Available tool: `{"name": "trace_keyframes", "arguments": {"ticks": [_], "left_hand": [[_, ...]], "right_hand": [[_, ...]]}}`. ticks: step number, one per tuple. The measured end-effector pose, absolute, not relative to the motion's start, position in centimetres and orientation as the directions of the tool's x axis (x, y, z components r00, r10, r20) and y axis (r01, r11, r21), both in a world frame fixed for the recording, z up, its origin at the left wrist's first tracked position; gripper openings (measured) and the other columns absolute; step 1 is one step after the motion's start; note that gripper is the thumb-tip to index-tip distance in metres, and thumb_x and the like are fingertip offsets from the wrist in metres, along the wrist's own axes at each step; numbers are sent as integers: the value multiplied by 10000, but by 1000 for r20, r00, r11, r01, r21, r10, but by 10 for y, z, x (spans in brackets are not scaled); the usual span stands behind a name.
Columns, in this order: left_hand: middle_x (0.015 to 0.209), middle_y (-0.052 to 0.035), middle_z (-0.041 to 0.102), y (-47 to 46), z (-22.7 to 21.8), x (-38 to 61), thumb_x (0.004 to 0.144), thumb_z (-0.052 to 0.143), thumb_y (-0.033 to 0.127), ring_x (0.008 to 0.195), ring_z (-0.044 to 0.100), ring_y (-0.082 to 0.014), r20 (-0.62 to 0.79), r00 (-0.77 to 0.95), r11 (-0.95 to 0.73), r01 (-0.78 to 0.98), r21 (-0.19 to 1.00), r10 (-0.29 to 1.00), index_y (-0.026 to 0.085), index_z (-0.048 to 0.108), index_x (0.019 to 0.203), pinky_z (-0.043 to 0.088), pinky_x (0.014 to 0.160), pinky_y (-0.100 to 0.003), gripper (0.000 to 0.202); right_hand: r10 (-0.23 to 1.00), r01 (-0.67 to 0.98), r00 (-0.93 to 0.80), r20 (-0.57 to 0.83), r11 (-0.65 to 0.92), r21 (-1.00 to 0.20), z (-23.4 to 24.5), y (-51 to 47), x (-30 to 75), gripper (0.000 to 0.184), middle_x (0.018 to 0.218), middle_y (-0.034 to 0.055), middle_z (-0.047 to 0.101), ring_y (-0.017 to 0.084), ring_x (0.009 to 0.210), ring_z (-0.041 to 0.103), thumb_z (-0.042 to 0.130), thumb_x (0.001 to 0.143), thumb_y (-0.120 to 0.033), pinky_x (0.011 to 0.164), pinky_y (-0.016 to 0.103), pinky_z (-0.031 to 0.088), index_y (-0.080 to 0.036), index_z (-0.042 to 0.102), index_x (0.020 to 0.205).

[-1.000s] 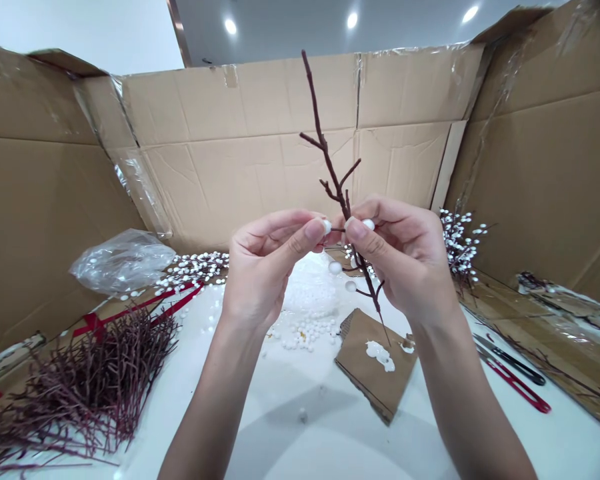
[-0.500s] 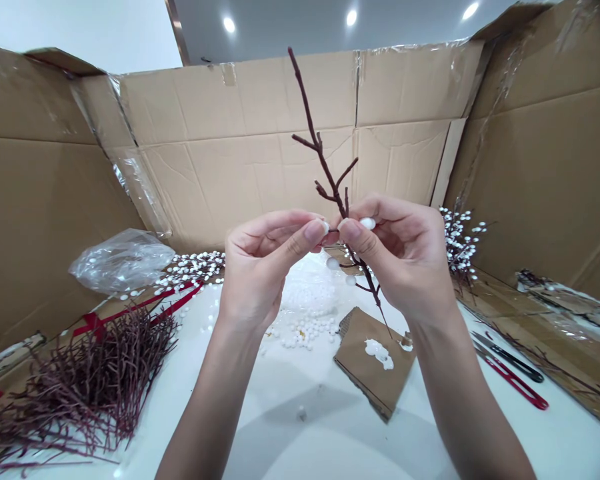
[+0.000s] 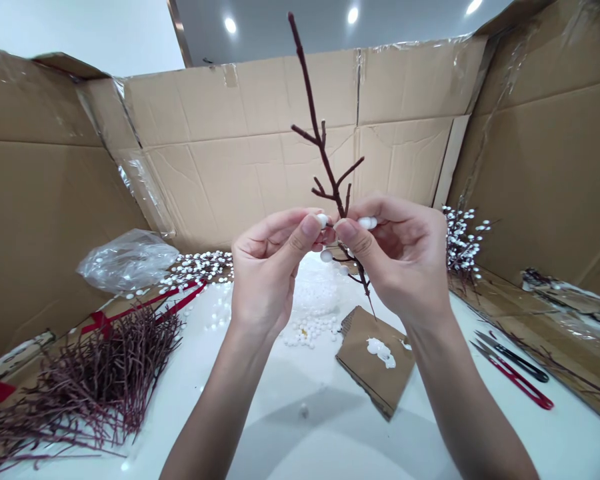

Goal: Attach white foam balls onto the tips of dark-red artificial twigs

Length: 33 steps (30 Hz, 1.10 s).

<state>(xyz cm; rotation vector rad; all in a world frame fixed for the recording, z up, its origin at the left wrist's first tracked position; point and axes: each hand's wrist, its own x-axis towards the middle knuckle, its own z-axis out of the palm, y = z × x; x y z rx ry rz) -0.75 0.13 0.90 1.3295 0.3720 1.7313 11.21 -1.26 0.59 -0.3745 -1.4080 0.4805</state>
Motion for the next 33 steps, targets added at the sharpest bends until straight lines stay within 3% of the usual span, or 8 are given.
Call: {"name": "trace_keyframes", "arguments": {"ticks": [17,21,26,33], "left_hand": [[712,46,742,3,5,-6,617,820,278,658,705,-112,712,-17,-646,-437,626,702,235,736,700,580,653,-217,126],[767,34,755,4,3,-6,632,813,292,711,719,-131,738,-28,-689,-385,615,674,234,733,724,595,678,-228,134],[795,26,758,5,2,-5,647,796,348,740,725,-148,747,-46,-712,-345,612,664,234,729,760,602,737,-269,173],[777,33,755,6,1,-4,649,796,324,708,723,-138,760,-59,-726,-352,591,647,233,730,757,606,715,-260,156]], "right_hand": [[526,-99,131,840,851,-517,5,-10,110,125,579,-34,596,82,502,532,766,704,-259,443,215,443,-210,661,658],[525,-136,132,841,850,-509,4,-6,112,158,558,-40,571,67,479,494,753,719,-307,403,195,395,-201,651,662],[558,-215,76,826,818,-533,4,-3,115,192,567,-39,571,73,511,518,721,751,-347,461,202,444,-192,642,670],[554,-154,102,826,829,-537,4,-4,115,223,547,-41,515,78,511,497,711,754,-380,431,202,404,-202,624,652]]}}
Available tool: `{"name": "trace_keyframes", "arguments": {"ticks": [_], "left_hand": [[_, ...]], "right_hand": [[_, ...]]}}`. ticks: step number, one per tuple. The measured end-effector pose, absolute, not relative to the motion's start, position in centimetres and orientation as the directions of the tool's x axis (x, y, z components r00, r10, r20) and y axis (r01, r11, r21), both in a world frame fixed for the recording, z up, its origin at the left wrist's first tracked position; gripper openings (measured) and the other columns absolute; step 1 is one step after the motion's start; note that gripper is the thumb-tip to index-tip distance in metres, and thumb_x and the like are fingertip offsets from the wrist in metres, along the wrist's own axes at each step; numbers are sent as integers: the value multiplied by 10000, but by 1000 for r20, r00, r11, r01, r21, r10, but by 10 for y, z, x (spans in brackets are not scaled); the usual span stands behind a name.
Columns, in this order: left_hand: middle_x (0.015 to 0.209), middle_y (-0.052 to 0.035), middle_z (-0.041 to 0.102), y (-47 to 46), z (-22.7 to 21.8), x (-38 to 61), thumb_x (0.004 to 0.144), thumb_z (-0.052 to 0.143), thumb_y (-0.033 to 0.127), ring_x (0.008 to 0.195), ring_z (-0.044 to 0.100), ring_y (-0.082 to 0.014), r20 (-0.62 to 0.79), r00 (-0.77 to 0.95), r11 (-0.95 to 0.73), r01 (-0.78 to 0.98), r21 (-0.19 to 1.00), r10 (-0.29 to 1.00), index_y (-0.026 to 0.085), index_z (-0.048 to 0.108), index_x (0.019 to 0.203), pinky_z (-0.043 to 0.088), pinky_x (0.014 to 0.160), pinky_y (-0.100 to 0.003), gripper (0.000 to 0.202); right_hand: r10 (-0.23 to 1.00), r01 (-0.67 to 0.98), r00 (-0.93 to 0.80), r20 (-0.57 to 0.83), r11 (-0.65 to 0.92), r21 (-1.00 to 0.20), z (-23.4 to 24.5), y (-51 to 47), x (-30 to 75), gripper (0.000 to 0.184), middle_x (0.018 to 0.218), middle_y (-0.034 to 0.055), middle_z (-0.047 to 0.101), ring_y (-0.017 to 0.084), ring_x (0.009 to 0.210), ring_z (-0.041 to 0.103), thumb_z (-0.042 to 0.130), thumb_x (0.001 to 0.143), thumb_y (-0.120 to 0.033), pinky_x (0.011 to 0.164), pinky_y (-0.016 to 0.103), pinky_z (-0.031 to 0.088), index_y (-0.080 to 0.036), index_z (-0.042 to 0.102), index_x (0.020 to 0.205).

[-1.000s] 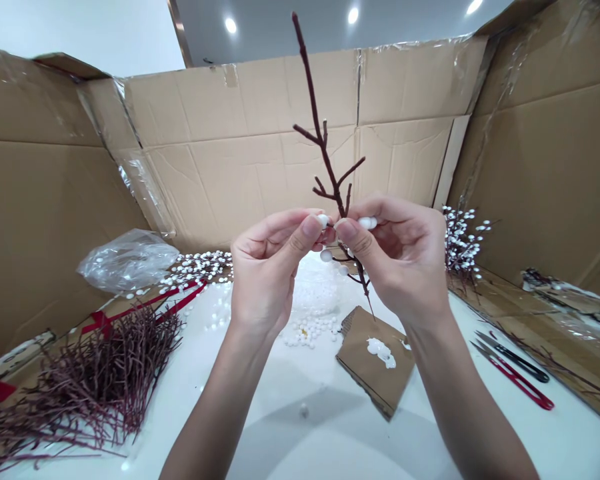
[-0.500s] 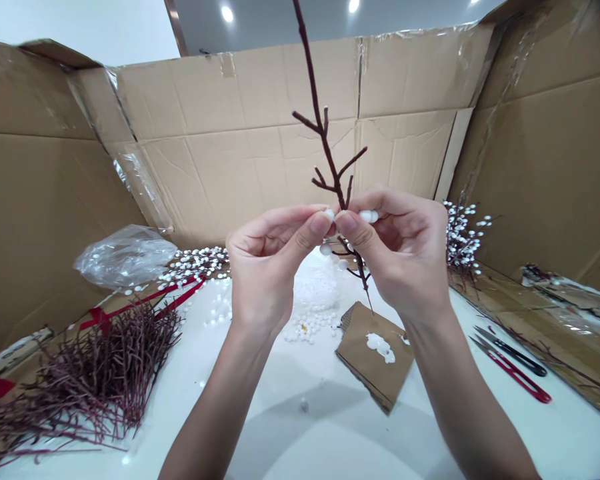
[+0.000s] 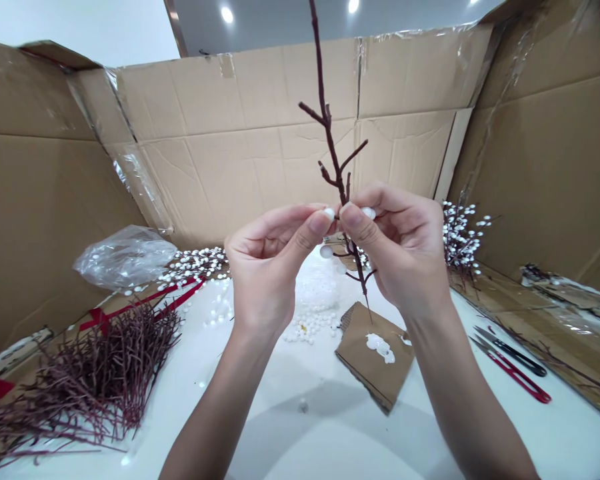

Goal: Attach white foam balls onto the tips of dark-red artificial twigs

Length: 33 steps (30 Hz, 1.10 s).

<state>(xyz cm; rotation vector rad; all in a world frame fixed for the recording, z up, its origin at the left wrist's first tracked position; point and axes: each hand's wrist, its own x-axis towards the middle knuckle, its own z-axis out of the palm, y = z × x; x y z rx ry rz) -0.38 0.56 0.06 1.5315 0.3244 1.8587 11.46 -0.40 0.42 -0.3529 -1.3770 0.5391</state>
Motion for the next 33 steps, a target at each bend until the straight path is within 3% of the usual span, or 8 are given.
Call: {"name": "trace_keyframes", "arguments": {"ticks": [8,15,21,24,26,29,31,33], "left_hand": [[753,36,750,7,0,-5,660,796,261,702,717,-117,772,-80,-748,-328,577,631,235,742,750,598,672,-212,109],[772,30,750,5,0,-3,680,780,278,711,718,-126,763,-91,-743,-326,584,640,234,742,761,596,708,-240,100],[773,11,747,6,4,-9,686,775,332,682,699,-103,711,-24,-665,-377,645,703,225,740,796,556,645,-191,157],[846,-14,743,18,7,-25,727,729,414,743,689,-103,658,95,-583,-382,717,747,228,725,922,544,680,-189,269],[921,-28,731,27,9,-36,725,721,438,812,681,-118,610,287,-521,-331,787,739,233,706,999,545,718,-205,343],[928,-49,715,36,9,-44,627,806,338,787,670,-147,280,726,-407,-1,914,628,212,700,986,540,632,-214,395],[930,-64,710,37,7,-40,639,794,276,759,658,-144,98,827,-441,191,877,554,181,706,923,535,638,-230,312],[859,-69,713,36,4,-33,699,744,269,709,639,-127,40,852,-481,254,839,521,154,716,887,519,633,-229,222]], "right_hand": [[513,-86,94,853,858,-507,5,-4,113,211,565,-28,549,87,511,490,700,766,-381,423,224,409,-222,641,640],[577,-195,75,814,809,-555,4,-2,115,175,561,-44,538,82,543,528,693,783,-315,483,207,462,-213,633,654],[611,-296,2,791,756,-584,4,0,115,151,655,-29,625,93,639,608,647,828,-290,592,213,506,-203,651,705],[628,-345,-3,779,730,-590,3,4,115,160,666,-27,631,91,650,604,630,843,-286,638,224,510,-202,645,709],[638,-381,0,770,712,-590,3,6,115,159,680,-30,634,86,644,598,627,846,-295,645,226,509,-207,636,714],[674,-431,26,739,674,-600,3,8,116,164,715,-36,647,84,653,604,647,826,-327,629,217,515,-215,619,709],[705,-471,48,707,641,-606,3,8,116,168,738,-36,654,93,692,624,655,817,-331,626,215,528,-219,607,702],[720,-521,55,691,611,-596,4,7,116,158,737,-37,653,96,720,635,654,815,-308,628,210,537,-222,601,693]]}}
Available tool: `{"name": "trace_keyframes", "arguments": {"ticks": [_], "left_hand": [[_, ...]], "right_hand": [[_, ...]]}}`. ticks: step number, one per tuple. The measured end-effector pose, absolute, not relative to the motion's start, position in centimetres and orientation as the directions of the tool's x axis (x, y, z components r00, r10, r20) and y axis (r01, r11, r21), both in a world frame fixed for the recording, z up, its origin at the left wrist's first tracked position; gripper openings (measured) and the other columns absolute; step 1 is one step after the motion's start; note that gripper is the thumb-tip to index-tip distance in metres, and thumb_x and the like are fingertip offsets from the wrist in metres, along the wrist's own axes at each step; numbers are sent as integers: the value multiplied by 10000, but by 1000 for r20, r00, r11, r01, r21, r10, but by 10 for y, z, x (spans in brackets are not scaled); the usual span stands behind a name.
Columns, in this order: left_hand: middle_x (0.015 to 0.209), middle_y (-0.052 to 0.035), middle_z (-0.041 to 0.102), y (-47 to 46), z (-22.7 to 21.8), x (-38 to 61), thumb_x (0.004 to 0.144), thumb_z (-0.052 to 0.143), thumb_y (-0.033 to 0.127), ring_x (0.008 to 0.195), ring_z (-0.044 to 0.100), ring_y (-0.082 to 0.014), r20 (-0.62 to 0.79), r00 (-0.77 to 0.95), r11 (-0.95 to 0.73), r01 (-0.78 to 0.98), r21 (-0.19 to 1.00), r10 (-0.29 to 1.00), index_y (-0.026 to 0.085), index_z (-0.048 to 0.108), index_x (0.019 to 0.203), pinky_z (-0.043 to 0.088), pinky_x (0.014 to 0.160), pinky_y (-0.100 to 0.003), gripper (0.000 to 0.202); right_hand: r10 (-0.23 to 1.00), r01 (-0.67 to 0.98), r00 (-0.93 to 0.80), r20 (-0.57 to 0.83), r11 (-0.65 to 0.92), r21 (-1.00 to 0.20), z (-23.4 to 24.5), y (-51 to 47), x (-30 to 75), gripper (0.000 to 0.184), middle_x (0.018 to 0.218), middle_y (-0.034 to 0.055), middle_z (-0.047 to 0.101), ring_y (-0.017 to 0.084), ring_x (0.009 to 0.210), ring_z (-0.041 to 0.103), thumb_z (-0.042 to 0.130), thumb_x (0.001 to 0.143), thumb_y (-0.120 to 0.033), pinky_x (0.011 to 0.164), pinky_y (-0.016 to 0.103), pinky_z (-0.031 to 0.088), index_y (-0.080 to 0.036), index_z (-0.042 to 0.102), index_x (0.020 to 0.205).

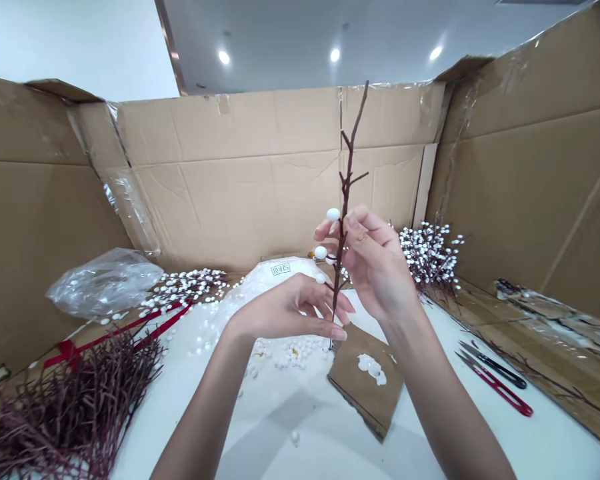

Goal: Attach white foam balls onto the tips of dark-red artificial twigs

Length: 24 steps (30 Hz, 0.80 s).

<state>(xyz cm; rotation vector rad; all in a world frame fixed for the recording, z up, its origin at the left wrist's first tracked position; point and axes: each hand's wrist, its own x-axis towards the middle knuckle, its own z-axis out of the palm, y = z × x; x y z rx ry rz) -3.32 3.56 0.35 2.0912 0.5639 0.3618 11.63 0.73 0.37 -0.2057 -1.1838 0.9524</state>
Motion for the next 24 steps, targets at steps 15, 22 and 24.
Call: {"name": "trace_keyframes", "arguments": {"ticks": [15,22,24], "left_hand": [[670,-25,673,30,3,-30,685,755,234,568,560,-78,183,731,-387,119,914,657,126,705,651,462,550,-198,124],[726,-46,686,33,6,-36,681,760,286,616,598,-103,219,659,-442,192,876,720,123,678,603,473,580,-214,198],[741,-44,689,33,7,-38,687,755,291,632,602,-102,226,655,-449,193,872,721,125,678,604,472,592,-211,201]], "right_hand": [[785,-543,305,538,608,-579,3,22,127,82,851,17,658,132,782,655,623,816,-269,817,332,548,-207,573,836],[648,-265,357,673,761,-593,-5,24,108,240,933,27,605,151,860,622,629,819,-386,784,337,530,-235,518,970],[594,-183,375,712,800,-571,-7,24,104,257,948,34,604,152,875,608,619,828,-393,792,336,520,-235,505,997]]}}
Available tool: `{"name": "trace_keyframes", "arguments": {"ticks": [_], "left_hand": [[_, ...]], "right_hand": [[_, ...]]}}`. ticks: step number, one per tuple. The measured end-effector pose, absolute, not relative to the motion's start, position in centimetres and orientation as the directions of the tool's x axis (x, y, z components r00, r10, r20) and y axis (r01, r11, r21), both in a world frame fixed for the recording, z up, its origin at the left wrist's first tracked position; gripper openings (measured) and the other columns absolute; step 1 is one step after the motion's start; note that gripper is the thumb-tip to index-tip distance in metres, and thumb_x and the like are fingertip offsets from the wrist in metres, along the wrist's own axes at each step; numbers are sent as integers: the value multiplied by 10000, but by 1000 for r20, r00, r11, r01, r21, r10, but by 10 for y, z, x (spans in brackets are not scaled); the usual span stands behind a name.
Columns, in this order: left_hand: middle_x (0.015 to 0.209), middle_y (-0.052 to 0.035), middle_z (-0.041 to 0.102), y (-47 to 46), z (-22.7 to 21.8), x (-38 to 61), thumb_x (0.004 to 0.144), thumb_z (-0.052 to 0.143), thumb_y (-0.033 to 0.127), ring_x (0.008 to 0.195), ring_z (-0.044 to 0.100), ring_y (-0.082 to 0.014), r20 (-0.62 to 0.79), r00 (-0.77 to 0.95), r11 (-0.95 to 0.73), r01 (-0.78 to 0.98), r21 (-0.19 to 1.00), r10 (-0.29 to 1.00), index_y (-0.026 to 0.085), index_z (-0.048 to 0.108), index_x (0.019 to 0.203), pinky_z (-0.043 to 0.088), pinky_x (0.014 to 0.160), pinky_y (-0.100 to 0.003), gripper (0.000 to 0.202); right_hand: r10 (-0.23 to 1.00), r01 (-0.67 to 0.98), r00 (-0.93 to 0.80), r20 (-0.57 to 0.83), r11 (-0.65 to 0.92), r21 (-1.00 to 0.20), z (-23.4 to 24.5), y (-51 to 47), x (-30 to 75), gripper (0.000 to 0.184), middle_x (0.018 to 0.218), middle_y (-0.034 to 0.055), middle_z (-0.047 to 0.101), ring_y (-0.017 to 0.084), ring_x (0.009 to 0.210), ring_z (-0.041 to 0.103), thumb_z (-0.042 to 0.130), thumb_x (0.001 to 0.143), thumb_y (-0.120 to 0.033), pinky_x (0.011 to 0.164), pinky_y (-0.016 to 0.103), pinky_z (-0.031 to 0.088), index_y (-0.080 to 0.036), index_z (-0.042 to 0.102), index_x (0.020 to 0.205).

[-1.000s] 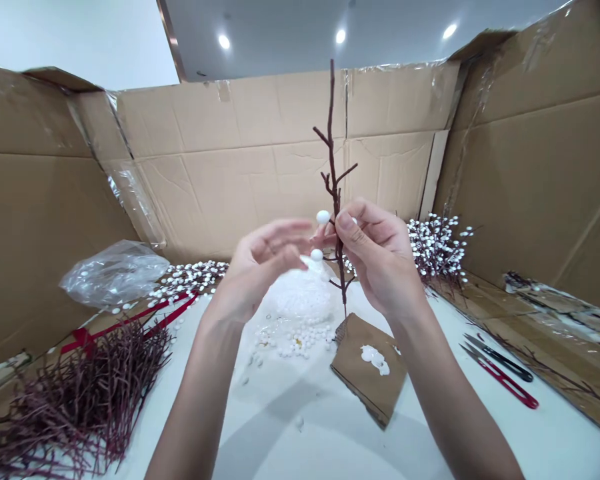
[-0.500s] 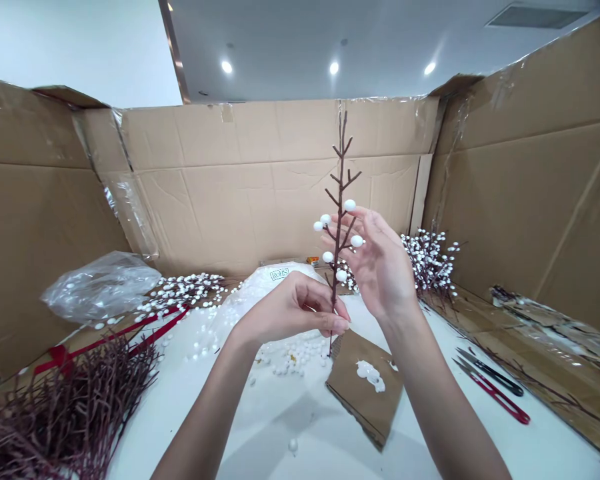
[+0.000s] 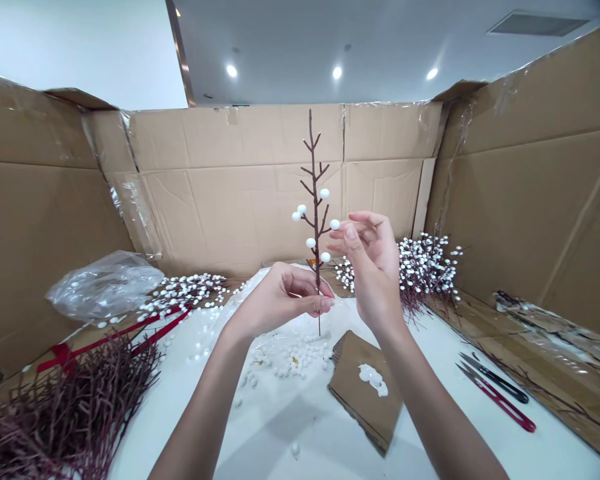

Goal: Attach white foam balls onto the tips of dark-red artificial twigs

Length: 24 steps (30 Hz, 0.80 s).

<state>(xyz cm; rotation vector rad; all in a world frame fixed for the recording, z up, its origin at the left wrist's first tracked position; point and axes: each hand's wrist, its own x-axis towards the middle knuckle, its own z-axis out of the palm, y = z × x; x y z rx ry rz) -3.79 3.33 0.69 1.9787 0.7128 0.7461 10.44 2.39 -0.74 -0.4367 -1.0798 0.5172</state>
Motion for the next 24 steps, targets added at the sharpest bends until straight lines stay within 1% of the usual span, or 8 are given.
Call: {"name": "trace_keyframes", "arguments": {"ticks": [2,5,7,11,16,18,21,24], "left_hand": [[734,-37,687,34,7,-39,698,745,294,634,601,-101,236,652,-458,193,868,721,131,682,624,471,595,-209,190],[667,-19,663,35,7,-41,718,727,298,607,587,-101,244,638,-469,208,858,730,139,696,701,464,579,-207,163],[664,-19,658,36,6,-42,724,721,303,596,580,-100,248,632,-477,219,851,734,139,696,725,461,573,-207,166],[735,-40,679,38,5,-42,726,717,313,604,575,-94,254,638,-493,227,840,727,128,678,671,465,588,-211,196],[673,-19,650,38,5,-41,743,701,291,605,571,-94,250,641,-492,229,840,725,134,687,728,455,582,-207,159],[680,-22,651,37,6,-41,735,703,287,602,569,-96,258,640,-496,224,839,724,133,680,697,457,577,-212,160],[742,-39,667,37,6,-41,729,702,294,612,566,-99,267,642,-508,222,833,718,130,654,623,465,583,-223,201],[727,-38,662,38,6,-41,739,691,296,618,565,-105,263,648,-514,232,826,715,133,652,635,465,585,-226,197]], "right_hand": [[568,-136,373,734,816,-562,-8,22,102,254,953,39,605,157,892,599,603,840,-394,791,335,516,-235,499,1009],[561,-94,359,746,817,-569,-8,18,101,241,950,39,605,157,882,595,582,855,-394,790,336,511,-240,495,1017],[562,-77,356,747,814,-576,-8,16,101,237,951,39,605,155,860,595,575,859,-394,791,342,508,-241,492,1020],[566,-73,353,745,811,-581,-8,14,100,225,967,43,603,159,870,596,572,863,-383,791,349,507,-243,494,1021],[541,-63,352,764,828,-557,-7,12,98,186,933,35,598,161,905,602,557,876,-359,796,345,516,-251,505,1018],[522,-51,353,776,839,-541,-7,11,97,170,913,28,597,162,927,605,546,883,-351,803,341,519,-258,508,1019],[503,-40,352,789,851,-524,-6,10,97,155,908,23,593,162,949,610,533,891,-343,816,338,517,-262,511,1021],[494,-30,351,795,855,-518,-5,9,96,151,914,21,588,161,954,612,526,894,-338,811,330,516,-264,512,1025]]}}
